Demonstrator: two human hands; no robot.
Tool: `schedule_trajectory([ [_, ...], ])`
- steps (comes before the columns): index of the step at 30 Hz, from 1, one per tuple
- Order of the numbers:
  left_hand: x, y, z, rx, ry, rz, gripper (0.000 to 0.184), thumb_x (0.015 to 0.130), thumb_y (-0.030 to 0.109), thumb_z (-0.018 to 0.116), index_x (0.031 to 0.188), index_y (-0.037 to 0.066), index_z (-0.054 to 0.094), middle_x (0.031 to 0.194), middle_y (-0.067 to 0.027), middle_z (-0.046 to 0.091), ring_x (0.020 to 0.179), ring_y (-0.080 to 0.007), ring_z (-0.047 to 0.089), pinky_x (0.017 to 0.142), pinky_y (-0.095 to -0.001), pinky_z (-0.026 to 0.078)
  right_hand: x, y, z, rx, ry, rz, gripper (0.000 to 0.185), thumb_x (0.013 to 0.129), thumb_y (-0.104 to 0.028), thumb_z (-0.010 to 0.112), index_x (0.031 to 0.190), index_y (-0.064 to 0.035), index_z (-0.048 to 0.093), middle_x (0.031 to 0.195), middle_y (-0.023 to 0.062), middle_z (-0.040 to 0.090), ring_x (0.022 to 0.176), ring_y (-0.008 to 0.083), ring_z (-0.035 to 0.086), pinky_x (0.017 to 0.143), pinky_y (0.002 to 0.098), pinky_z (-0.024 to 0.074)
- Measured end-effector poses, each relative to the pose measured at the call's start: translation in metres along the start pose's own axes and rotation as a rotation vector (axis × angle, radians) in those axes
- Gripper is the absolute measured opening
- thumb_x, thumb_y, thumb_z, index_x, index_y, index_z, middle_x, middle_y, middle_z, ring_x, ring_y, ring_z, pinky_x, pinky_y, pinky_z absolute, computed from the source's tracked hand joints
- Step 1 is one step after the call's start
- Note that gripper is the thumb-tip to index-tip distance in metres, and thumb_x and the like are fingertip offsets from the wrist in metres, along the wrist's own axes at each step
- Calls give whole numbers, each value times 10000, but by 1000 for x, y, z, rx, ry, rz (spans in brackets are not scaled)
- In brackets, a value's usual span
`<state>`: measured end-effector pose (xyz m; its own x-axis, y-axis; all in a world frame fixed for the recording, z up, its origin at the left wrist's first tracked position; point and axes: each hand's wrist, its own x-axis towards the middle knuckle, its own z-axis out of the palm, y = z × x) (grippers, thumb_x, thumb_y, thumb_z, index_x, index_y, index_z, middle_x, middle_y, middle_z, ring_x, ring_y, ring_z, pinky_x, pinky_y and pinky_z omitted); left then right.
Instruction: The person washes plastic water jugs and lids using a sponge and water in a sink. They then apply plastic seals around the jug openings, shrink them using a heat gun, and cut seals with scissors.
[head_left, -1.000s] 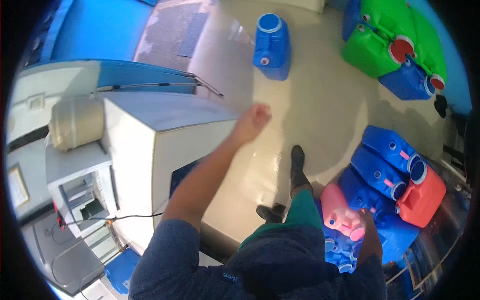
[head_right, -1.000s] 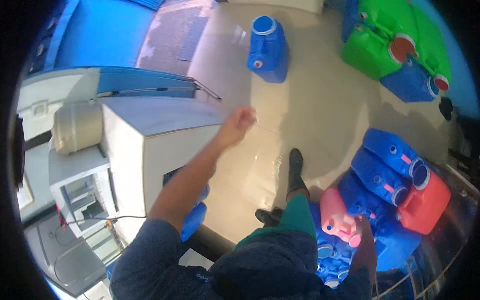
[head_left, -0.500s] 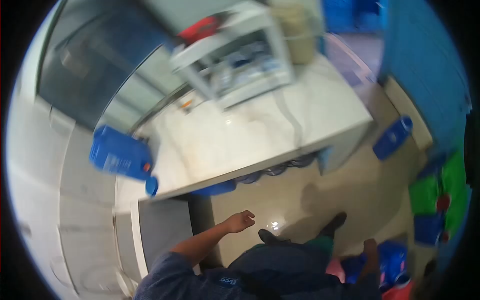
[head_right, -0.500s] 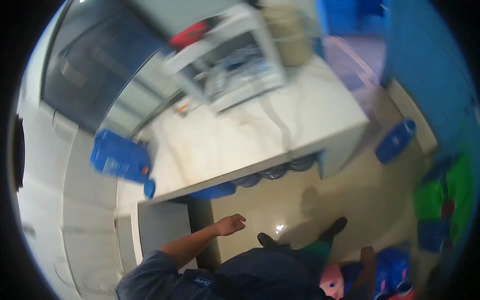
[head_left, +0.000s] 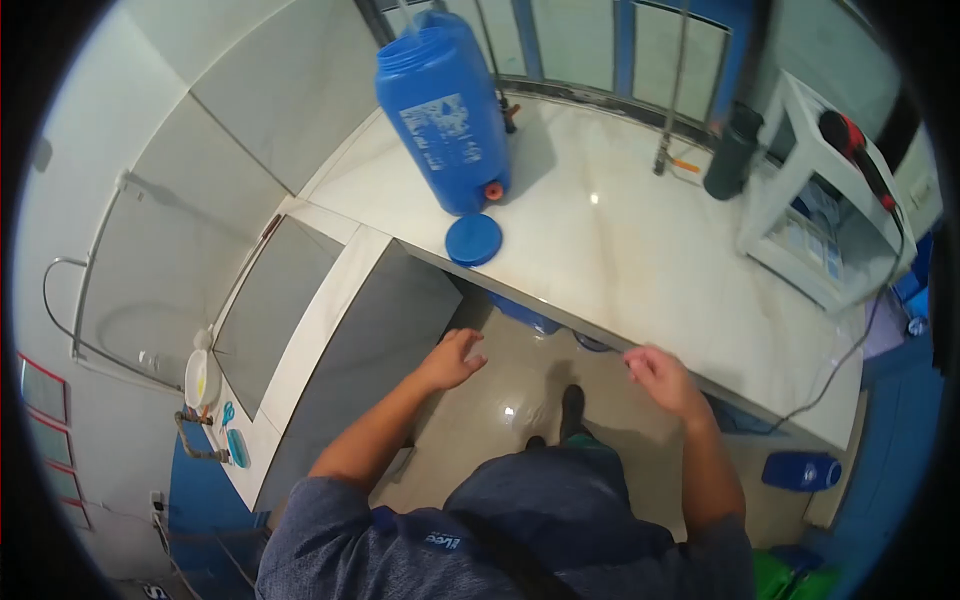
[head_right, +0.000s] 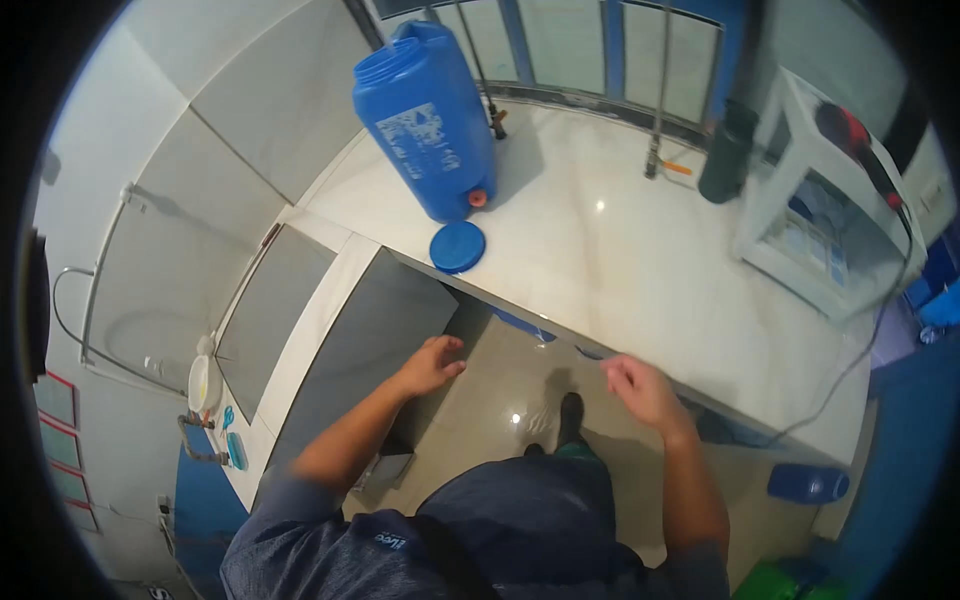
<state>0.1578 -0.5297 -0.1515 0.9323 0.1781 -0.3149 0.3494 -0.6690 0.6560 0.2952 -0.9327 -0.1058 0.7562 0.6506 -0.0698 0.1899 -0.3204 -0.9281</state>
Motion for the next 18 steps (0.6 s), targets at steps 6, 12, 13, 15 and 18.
schedule_trajectory([
  [6, 93, 24, -37, 411, 413, 201, 659, 834, 338, 737, 1384, 61, 503, 1404, -204, 495, 1327, -381, 462, 1091, -509, 383, 235, -52, -1, -211, 119, -325, 242, 949, -139, 617, 1171, -46, 643, 1074, 110, 623, 782, 188, 624, 767, 310, 525],
  [12, 123, 70, -41, 551, 319, 157, 830, 794, 485, 748, 1453, 73, 457, 1445, -195, 450, 1333, -401, 435, 1101, -539, 333, 442, -51, 14, -329, 272, -294, 410, 918, -135, 616, 1322, -111, 547, 1292, 157, 543, 977, 308, 666, 862, 418, 540],
  [13, 125, 73, -43, 548, 333, 135, 830, 794, 485, 748, 1453, 73, 457, 1445, -195, 450, 1333, -401, 435, 1101, -539, 333, 478, -37, 16, -434, 309, -364, 481, 921, -139, 605, 1389, -130, 495, 1341, 177, 510, 1000, 380, 663, 887, 454, 538],
  [15, 130, 78, -50, 524, 300, 275, 763, 831, 506, 720, 1427, 89, 489, 1425, -186, 476, 1303, -390, 466, 1087, -534, 355, 526, -33, 16, -477, 337, -435, 505, 923, -138, 603, 1412, -141, 477, 1366, 187, 493, 1006, 401, 656, 894, 458, 537],
  [18, 133, 72, -72, 307, 317, 320, 664, 852, 411, 729, 1401, 99, 520, 1398, -165, 510, 1288, -361, 485, 1070, -519, 368, 565, -55, 18, -569, 336, -369, 581, 929, -110, 588, 1481, -173, 414, 1384, 184, 505, 1048, 402, 648, 904, 464, 535],
])
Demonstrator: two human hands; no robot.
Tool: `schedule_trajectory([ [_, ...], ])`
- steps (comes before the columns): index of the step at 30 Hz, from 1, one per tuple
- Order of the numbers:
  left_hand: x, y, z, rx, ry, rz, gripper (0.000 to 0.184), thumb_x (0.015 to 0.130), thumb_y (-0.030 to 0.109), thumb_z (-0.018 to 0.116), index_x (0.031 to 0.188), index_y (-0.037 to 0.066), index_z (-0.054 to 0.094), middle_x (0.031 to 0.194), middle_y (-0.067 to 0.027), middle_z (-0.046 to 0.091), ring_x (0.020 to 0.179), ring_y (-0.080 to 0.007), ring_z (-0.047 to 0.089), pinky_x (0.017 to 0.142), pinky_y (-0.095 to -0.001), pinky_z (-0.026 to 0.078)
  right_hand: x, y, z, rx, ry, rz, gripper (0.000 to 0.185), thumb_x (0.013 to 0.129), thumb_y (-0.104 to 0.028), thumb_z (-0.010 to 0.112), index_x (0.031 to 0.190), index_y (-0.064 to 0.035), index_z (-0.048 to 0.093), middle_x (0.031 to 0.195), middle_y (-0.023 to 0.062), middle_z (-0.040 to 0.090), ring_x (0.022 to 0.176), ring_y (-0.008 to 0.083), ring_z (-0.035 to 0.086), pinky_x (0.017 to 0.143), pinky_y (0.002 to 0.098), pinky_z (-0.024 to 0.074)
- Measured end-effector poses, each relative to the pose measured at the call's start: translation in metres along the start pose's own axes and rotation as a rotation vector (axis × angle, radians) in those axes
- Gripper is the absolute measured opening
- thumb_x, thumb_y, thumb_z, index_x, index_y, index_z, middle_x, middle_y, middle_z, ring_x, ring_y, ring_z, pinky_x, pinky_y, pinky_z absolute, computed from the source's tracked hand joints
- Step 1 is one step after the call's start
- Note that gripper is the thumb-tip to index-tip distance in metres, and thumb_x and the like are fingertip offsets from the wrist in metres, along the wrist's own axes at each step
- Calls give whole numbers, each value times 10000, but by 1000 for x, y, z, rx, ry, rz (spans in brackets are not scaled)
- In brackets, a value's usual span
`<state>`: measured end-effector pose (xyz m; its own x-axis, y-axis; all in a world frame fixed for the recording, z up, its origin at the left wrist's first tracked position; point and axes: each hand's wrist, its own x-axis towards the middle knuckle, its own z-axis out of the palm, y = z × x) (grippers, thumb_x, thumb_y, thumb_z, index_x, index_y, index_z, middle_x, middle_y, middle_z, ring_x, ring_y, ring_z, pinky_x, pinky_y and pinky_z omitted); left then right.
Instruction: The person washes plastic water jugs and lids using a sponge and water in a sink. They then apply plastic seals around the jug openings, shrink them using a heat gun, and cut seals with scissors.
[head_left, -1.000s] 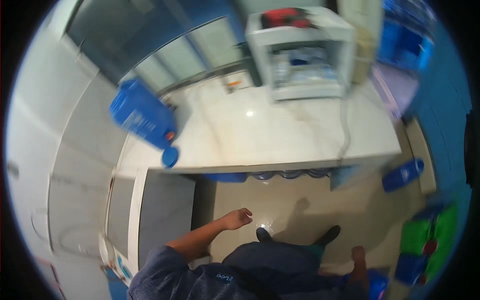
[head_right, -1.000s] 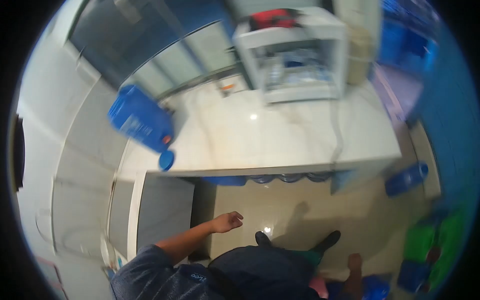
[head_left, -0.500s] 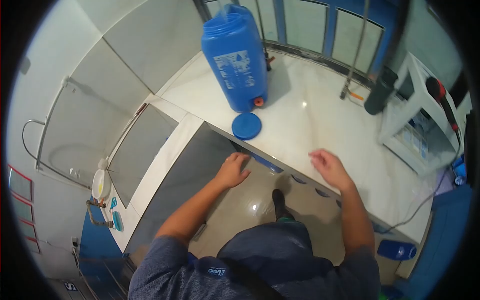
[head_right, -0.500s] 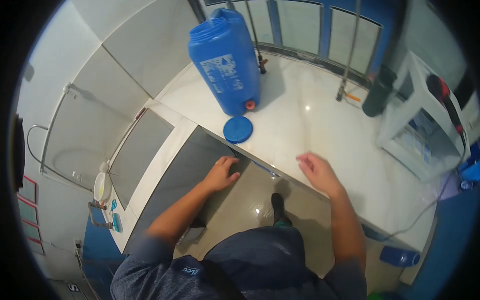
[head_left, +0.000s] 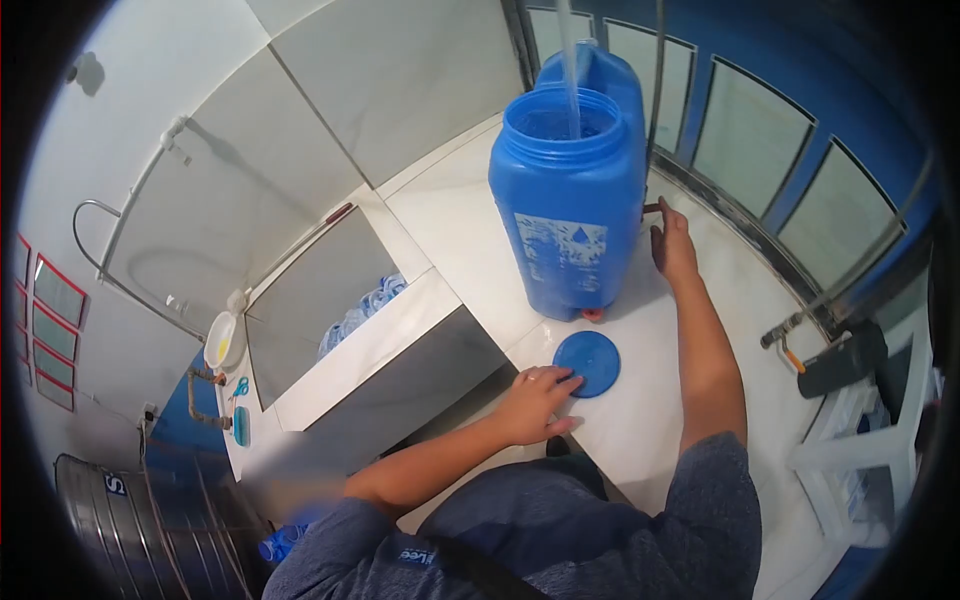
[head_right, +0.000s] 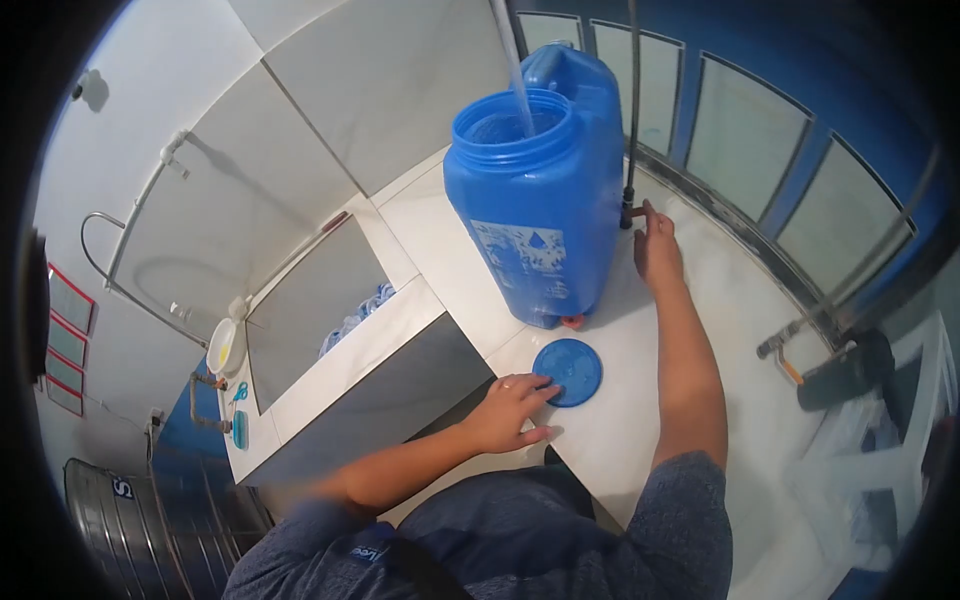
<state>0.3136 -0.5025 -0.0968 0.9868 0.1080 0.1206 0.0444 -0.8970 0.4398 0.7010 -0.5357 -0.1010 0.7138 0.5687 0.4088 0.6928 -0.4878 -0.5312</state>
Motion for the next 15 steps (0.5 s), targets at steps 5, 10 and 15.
schedule_trajectory([
  [5, -59, -50, -8, -24, 183, -328, 496, 849, 259, 736, 1298, 100, 598, 1274, -128, 615, 1218, -335, 553, 1044, -499, 383, 29, -7, 3, -12, -54, 12, 433, 962, -111, 523, 1393, -158, 532, 1234, 121, 652, 1065, 347, 660, 902, 449, 530],
  [10, -193, -89, 18, 9, 211, -806, 481, 821, 249, 752, 1257, 103, 610, 1170, -139, 669, 1116, -315, 631, 1034, -482, 420, 18, 2, 11, -108, 47, 69, 243, 1003, -213, 520, 1178, -139, 673, 1111, 136, 708, 969, 350, 691, 815, 438, 545],
  [15, -360, -88, 68, -257, 96, -1304, 517, 856, 320, 715, 1279, 48, 592, 1121, -179, 704, 1066, -321, 678, 926, -405, 533, 4, 20, 33, -14, 93, 174, 209, 999, -231, 546, 1099, -114, 688, 999, 172, 729, 915, 361, 699, 783, 438, 543],
])
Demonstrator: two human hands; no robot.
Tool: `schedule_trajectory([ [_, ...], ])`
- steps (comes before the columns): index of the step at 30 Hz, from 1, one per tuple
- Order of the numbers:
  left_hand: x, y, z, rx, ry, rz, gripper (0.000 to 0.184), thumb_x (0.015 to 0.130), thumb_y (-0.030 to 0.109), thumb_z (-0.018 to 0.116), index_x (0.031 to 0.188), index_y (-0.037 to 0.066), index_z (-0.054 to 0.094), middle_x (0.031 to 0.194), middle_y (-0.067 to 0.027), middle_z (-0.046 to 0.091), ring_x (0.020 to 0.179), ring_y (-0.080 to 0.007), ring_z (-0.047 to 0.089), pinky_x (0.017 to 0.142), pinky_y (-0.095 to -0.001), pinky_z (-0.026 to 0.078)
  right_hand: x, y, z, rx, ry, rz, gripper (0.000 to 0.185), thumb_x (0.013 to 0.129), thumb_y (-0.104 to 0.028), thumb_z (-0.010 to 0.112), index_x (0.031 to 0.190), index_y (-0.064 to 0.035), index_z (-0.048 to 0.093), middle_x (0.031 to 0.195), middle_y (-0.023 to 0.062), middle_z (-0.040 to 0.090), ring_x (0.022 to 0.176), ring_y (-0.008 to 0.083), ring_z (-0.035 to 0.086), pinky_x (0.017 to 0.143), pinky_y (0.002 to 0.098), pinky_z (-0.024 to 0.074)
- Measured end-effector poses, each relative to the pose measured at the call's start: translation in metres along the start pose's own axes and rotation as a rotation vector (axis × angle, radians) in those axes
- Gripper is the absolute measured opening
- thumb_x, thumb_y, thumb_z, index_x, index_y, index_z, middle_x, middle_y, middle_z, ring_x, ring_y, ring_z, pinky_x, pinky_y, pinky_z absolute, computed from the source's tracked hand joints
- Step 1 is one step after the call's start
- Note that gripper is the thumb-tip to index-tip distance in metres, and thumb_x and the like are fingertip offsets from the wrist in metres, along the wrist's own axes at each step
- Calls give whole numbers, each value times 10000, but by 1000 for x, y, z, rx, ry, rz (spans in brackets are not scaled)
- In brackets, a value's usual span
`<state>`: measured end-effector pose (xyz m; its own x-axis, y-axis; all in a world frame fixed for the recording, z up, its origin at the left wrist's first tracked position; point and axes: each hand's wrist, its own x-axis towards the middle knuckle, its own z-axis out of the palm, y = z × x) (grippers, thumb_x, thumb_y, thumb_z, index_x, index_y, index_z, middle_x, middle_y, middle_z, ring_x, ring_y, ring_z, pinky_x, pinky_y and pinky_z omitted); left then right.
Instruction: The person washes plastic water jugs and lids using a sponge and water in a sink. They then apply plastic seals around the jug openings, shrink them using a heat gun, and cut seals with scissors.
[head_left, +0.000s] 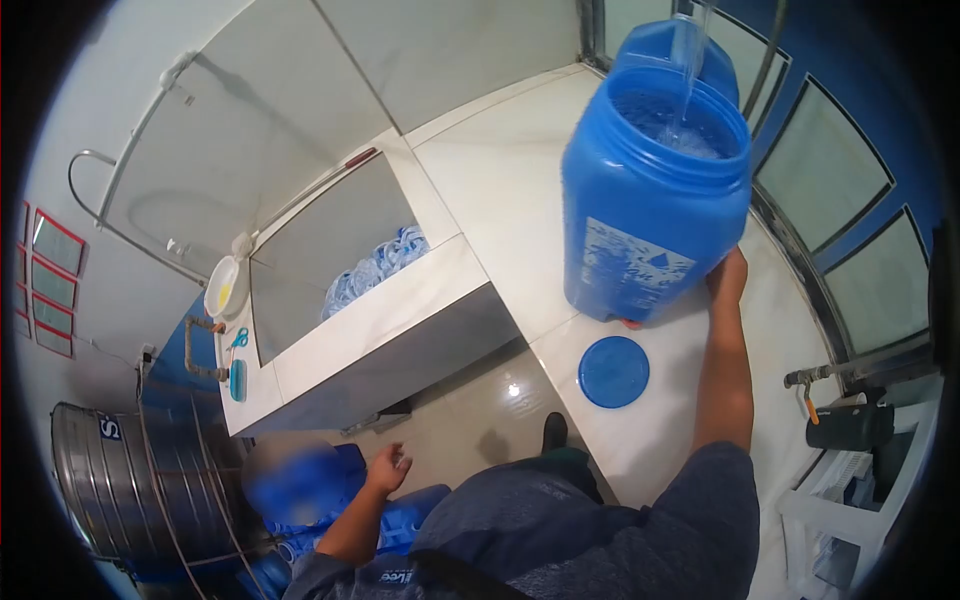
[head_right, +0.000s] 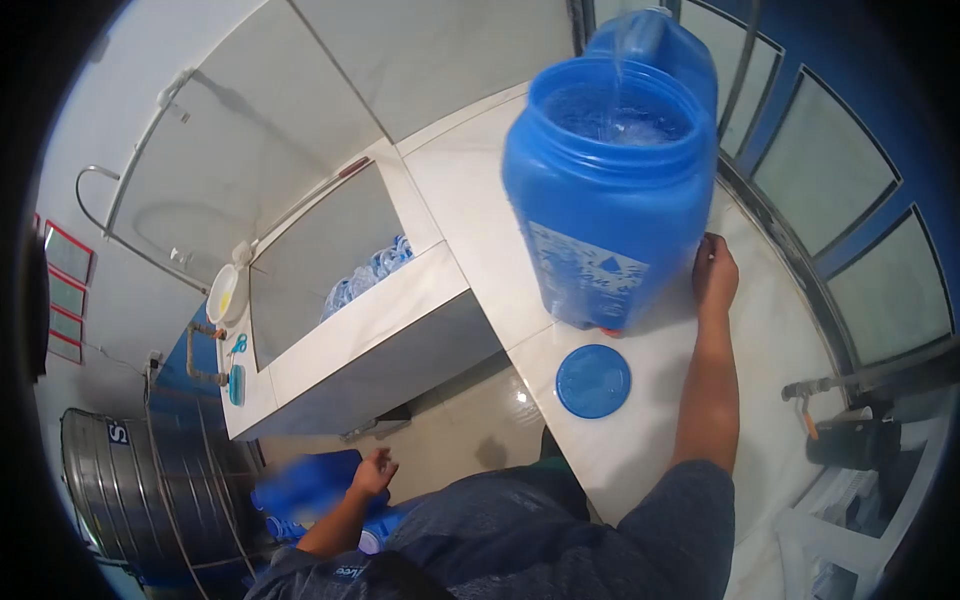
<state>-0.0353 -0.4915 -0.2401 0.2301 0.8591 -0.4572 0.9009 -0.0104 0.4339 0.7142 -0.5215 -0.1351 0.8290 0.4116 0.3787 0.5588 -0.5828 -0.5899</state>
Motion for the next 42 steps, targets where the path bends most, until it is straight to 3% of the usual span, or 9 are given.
schedule_trajectory([
  [4, -58, -125, 20, 121, -326, -346, 637, 873, 419, 679, 1330, -9, 559, 1228, -226, 673, 1142, -357, 651, 965, -387, 517, 6, 9, 11, 23, 42, 22, 205, 978, -230, 574, 1110, -125, 690, 994, 174, 729, 906, 364, 700, 786, 429, 543],
  [6, -84, -167, 25, 121, -437, -236, 683, 875, 443, 686, 1332, -46, 549, 1254, -246, 658, 1165, -348, 645, 980, -389, 510, 7, -4, 0, 34, 1, 72, 223, 948, -219, 612, 1126, -105, 685, 1048, 175, 727, 960, 353, 700, 817, 412, 535],
  [10, -139, -178, 38, -18, -256, -394, 669, 890, 421, 688, 1333, -58, 541, 1226, -258, 667, 1149, -341, 653, 972, -387, 512, 21, 16, 21, 462, 44, 134, 301, 918, -228, 657, 1162, -51, 661, 1114, 205, 710, 1038, 351, 686, 871, 397, 524],
  [16, -186, -257, 96, -570, -132, -549, 625, 900, 371, 708, 1327, -52, 536, 1270, -242, 643, 1127, -318, 655, 956, -384, 513, -43, 2, -13, -80, -138, -16, 451, 873, -261, 714, 1219, 11, 615, 1136, 285, 680, 1089, 413, 654, 926, 439, 509],
  [21, -234, -290, 119, -413, 7, -481, 556, 864, 459, 727, 1184, 16, 622, 989, -179, 714, 892, -313, 675, 789, -431, 541, -121, -45, -34, -303, -403, -200, 325, 846, -259, 619, 927, 48, 689, 919, 283, 693, 903, 455, 670, 806, 507, 517],
  [23, -263, -318, 142, -377, 6, -526, 617, 865, 490, 700, 1232, 5, 601, 1134, -227, 685, 1043, -353, 664, 885, -441, 528, -134, -54, -21, -416, -655, -378, 306, 849, -236, 613, 930, 50, 684, 790, 240, 678, 767, 395, 680, 714, 491, 520],
  [27, -306, -326, 148, -636, 23, -787, 659, 868, 479, 684, 1356, 52, 565, 1188, -180, 687, 1113, -340, 652, 929, -409, 512, -237, -222, -14, -104, -1388, -267, 192, 941, -225, 634, 984, -39, 650, 690, 30, 622, 553, 74, 529, 500, 249, 430],
  [35, -360, -287, 128, -590, 36, -1099, 598, 870, 440, 693, 1365, 125, 581, 1163, -76, 721, 1020, -252, 700, 879, -370, 517, -448, -432, 111, -123, -1563, -950, 289, 943, -277, 650, 1010, 4, 658, 877, 124, 699, 828, 221, 657, 775, 363, 520],
  [42, -404, -258, 228, -1059, 537, -1193, 500, 917, 318, 686, 1311, 32, 574, 1131, -123, 705, 1006, -209, 671, 875, -362, 531, -697, -536, 267, -83, -2090, -1384, 259, 942, -294, 638, 998, -43, 670, 860, 112, 695, 807, 210, 654, 741, 368, 521],
])
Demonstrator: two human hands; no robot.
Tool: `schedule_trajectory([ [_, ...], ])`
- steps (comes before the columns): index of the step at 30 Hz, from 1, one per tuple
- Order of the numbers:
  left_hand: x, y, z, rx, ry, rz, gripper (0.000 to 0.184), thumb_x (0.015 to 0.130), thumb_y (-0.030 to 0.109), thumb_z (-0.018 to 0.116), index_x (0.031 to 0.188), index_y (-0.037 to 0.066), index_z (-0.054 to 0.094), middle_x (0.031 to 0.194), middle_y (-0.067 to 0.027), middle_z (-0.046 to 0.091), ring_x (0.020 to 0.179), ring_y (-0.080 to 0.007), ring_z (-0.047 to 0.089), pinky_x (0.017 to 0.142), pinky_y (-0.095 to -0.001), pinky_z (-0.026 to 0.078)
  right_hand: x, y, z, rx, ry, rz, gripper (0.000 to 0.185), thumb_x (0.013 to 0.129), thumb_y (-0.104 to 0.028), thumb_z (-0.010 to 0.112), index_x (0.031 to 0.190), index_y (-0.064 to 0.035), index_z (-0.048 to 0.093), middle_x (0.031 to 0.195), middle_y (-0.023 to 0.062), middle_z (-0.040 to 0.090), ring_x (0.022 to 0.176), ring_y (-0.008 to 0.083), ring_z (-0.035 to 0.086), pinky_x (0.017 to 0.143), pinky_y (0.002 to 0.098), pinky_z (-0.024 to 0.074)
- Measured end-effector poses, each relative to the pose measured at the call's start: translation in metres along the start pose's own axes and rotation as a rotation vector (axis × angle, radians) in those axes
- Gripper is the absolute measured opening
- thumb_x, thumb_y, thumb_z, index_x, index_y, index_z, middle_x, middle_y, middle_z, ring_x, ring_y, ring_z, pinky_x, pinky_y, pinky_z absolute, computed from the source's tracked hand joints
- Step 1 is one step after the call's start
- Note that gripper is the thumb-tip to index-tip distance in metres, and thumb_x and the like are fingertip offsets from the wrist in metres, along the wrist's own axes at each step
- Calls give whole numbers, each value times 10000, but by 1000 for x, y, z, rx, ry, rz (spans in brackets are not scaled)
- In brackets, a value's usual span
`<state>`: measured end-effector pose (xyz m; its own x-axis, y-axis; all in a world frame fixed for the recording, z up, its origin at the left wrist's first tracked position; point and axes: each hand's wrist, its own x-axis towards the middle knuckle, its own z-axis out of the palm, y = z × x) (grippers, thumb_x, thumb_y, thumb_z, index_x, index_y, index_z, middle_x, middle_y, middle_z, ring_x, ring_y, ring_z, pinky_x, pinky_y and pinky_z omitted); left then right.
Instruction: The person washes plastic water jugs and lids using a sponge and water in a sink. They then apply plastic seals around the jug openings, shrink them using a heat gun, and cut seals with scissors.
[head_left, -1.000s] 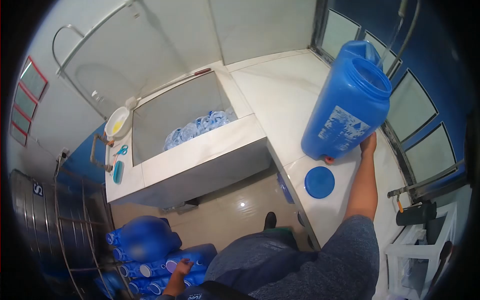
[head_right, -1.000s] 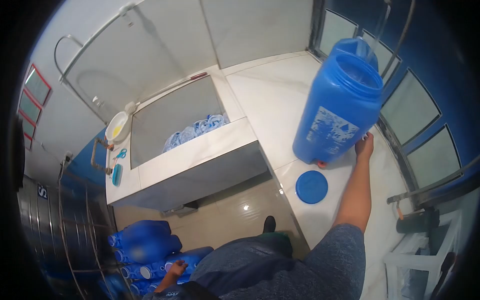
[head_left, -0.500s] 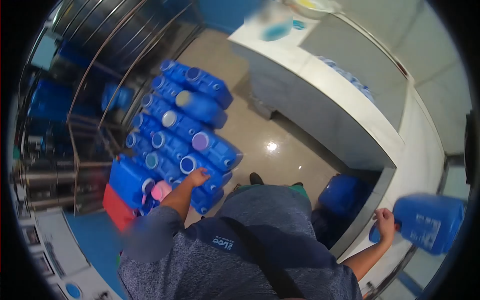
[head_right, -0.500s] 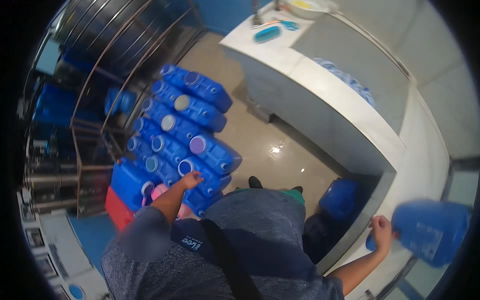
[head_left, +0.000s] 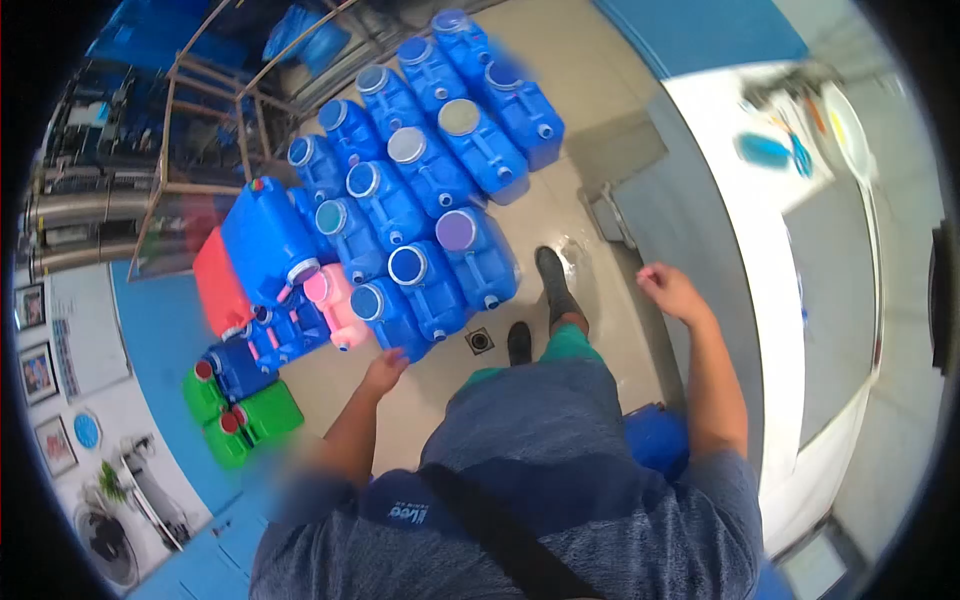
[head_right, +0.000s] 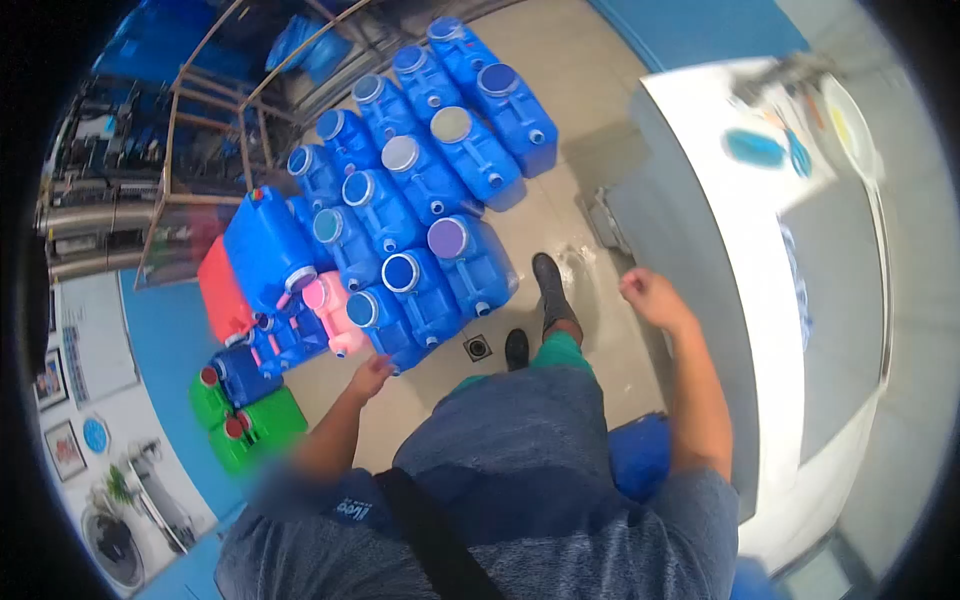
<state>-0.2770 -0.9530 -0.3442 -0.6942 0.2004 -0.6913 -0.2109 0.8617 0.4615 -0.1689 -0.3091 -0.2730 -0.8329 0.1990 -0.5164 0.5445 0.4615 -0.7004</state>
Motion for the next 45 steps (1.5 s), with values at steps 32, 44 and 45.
schedule_trajectory([
  [32, -54, 172, 17, -605, 11, -585, 447, 973, 85, 626, 1393, 6, 495, 1177, -125, 653, 1108, -189, 627, 961, -305, 514, 499, -78, 227, -152, 27, 35, 685, 808, -472, 731, 1254, 22, 569, 1211, 295, 635, 1122, 451, 622, 958, 503, 493],
  [44, 69, 241, -134, -207, 322, 426, 437, 936, 139, 678, 1344, 37, 558, 1203, -124, 637, 1092, -226, 631, 964, -359, 498, 119, -101, 0, 417, 304, 39, 208, 865, -217, 747, 953, -33, 705, 745, -18, 630, 612, 76, 550, 571, 261, 456],
  [45, 81, 258, -142, -225, 357, 557, 446, 931, 148, 685, 1344, 39, 558, 1221, -131, 622, 1103, -230, 623, 959, -368, 500, 78, -110, -19, 442, 321, 20, 197, 867, -217, 745, 924, -34, 698, 722, -17, 618, 573, 71, 532, 532, 256, 438],
])
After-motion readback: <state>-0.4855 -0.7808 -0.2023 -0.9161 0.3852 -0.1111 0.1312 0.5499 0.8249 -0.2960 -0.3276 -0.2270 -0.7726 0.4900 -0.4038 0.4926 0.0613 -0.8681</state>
